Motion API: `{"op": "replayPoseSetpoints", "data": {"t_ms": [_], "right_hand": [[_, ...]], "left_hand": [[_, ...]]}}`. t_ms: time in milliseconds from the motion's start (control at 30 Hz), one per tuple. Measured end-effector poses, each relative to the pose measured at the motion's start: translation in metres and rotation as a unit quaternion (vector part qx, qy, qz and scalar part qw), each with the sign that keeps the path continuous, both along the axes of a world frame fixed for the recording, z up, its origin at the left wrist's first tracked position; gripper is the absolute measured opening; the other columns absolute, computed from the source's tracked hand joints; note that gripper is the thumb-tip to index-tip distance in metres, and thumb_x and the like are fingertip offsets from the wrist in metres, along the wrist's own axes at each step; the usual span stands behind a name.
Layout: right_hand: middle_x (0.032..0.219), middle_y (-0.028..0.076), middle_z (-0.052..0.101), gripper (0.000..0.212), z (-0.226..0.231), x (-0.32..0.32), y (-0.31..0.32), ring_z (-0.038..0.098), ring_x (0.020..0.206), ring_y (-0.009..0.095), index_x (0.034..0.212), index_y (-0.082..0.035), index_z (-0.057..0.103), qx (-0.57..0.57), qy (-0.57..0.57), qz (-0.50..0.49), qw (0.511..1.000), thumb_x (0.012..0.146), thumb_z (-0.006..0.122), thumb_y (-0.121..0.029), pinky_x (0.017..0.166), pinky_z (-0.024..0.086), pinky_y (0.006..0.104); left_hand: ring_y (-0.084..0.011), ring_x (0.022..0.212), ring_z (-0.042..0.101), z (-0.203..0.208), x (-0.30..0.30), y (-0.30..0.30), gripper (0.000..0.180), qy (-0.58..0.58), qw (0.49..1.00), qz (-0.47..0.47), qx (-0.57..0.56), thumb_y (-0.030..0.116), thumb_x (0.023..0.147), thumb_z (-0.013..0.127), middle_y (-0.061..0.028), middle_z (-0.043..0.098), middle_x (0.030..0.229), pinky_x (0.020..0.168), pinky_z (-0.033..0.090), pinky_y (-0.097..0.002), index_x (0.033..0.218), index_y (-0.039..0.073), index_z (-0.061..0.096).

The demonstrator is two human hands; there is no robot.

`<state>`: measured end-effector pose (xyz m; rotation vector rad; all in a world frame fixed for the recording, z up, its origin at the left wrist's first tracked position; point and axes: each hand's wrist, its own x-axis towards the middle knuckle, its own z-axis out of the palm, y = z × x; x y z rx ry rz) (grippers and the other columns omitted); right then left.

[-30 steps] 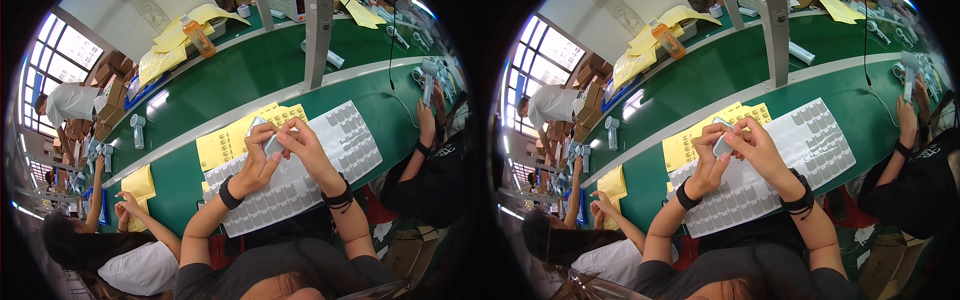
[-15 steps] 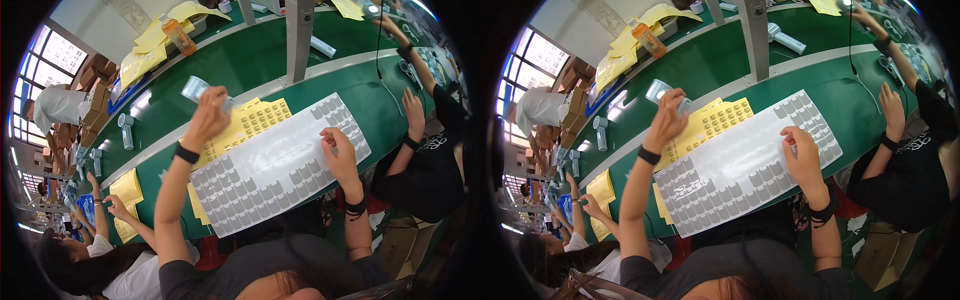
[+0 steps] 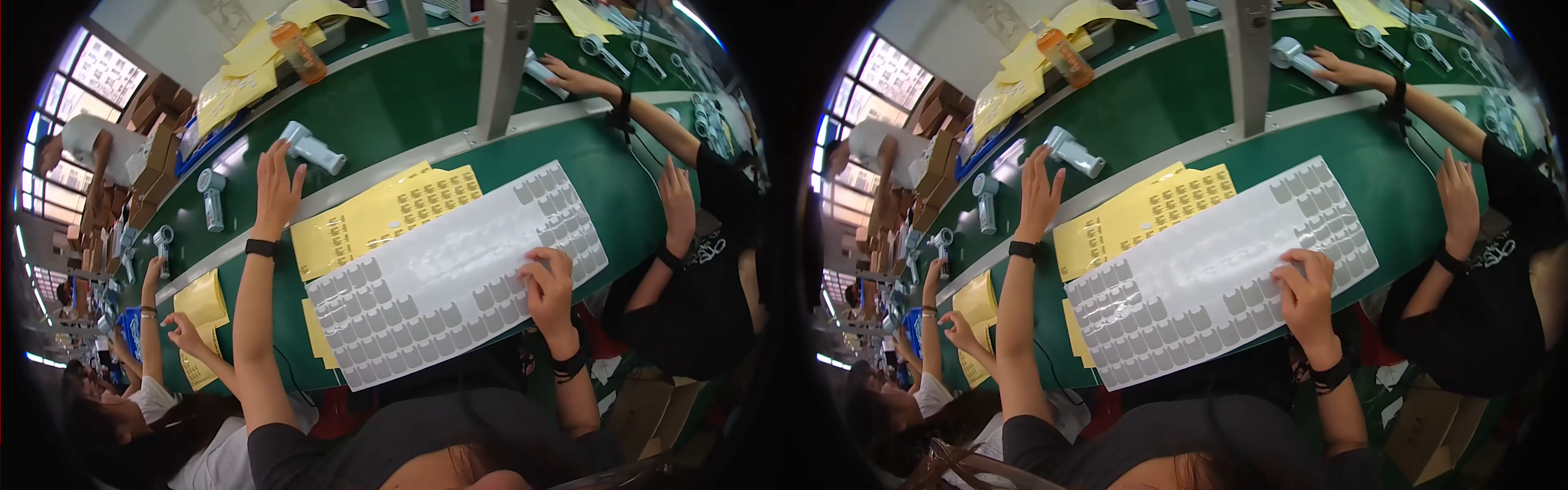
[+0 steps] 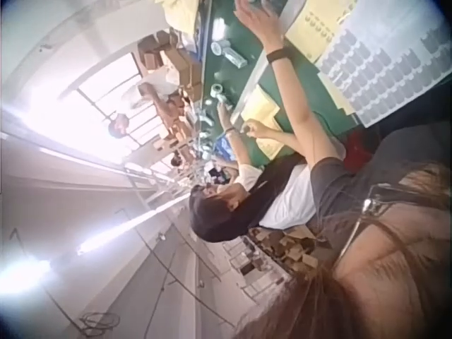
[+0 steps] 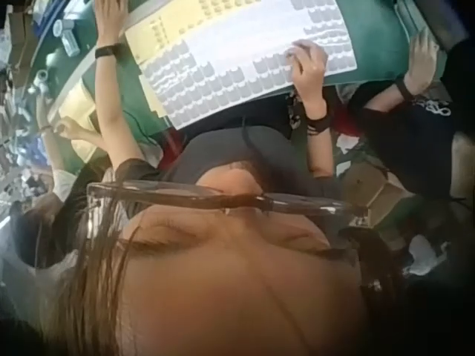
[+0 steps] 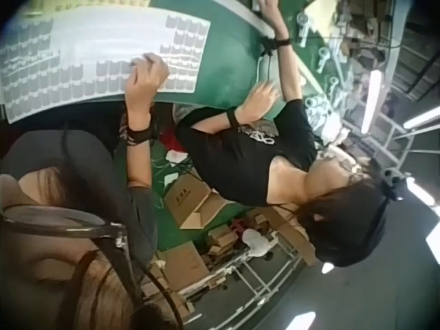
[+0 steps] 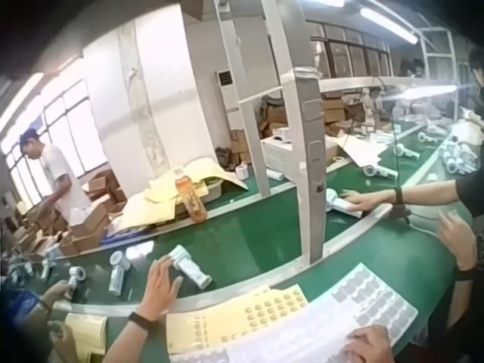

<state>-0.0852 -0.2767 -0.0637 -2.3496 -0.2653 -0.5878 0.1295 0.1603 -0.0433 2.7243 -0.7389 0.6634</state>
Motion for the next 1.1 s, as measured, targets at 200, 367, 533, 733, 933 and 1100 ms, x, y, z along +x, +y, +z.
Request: {"op": "replayPoseSetpoints", "data": {"t_ms": [200,367,533,733,933,1100], "right_hand": [[0.107,0.014,0.059,0.026,-0.009,-0.013,-0.001,0.055,0.1,0.033,0.093,-0.002,0.068,0.006,-0.002,-0.012,1.0,0.075,0.055,0.012,0.081,0.047,0.0388],[0.112,0.014,0.059,0.025,-0.011,-0.024,0.004,0.053,0.103,0.034,0.099,-0.004,0.07,-0.025,-0.006,-0.033,0.999,0.076,0.061,0.003,0.09,0.043,0.0427],[0.113,0.013,0.058,0.023,-0.002,-0.018,0.009,0.052,0.105,0.033,0.1,-0.005,0.069,-0.001,0.015,-0.028,1.0,0.078,0.064,-0.003,0.094,0.039,0.0423],[0.113,0.013,0.058,0.021,-0.005,-0.018,0.009,0.051,0.106,0.033,0.1,-0.005,0.067,-0.043,0.004,-0.027,0.999,0.079,0.064,-0.003,0.094,0.04,0.0405],[0.113,0.013,0.057,0.013,-0.004,-0.018,0.007,0.05,0.108,0.032,0.089,-0.004,0.063,-0.005,0.03,-0.028,0.999,0.078,0.067,-0.003,0.094,0.039,0.0402],[0.111,0.012,0.057,0.011,0.001,-0.021,0.006,0.051,0.107,0.03,0.089,-0.003,0.058,0.013,0.046,-0.009,0.999,0.08,0.065,-0.001,0.094,0.039,0.0386]], "left_hand": [[-0.0389,0.131,0.035,-0.023,-0.009,0.074,0.069,-0.001,0.841,0.531,0.106,0.032,0.085,0.071,-0.0223,0.04,0.14,0.103,0.035,-0.0576,0.133,-0.005,0.039],[-0.0388,0.121,0.048,-0.018,-0.014,0.108,0.058,0.1,0.843,0.522,0.083,0.031,0.083,0.074,-0.0217,0.046,0.133,0.084,0.049,-0.0572,0.119,-0.004,0.046],[-0.0378,0.099,0.06,-0.025,-0.018,0.146,0.037,0.078,0.851,0.519,-0.028,0.022,0.082,0.072,-0.0203,0.06,0.1,0.08,0.052,-0.0484,0.101,-0.002,0.052],[-0.0344,0.077,0.06,0.006,-0.017,0.096,0.025,-0.233,0.903,0.36,-0.026,0.015,0.078,0.07,-0.0156,0.058,0.083,0.07,0.05,-0.0436,0.095,-0.002,0.062],[-0.0189,0.067,0.055,0.049,-0.037,-0.003,0.031,-0.183,0.934,0.232,-0.2,0.021,0.079,0.076,-0.0078,0.052,0.077,0.061,0.045,-0.0324,0.098,-0.001,0.067],[-0.0167,0.103,0.06,0.05,-0.064,-0.09,0.037,0.014,0.867,-0.02,-0.498,0.004,0.083,0.075,-0.0103,0.056,0.117,0.088,0.052,-0.0285,0.115,-0.001,0.055]]}}
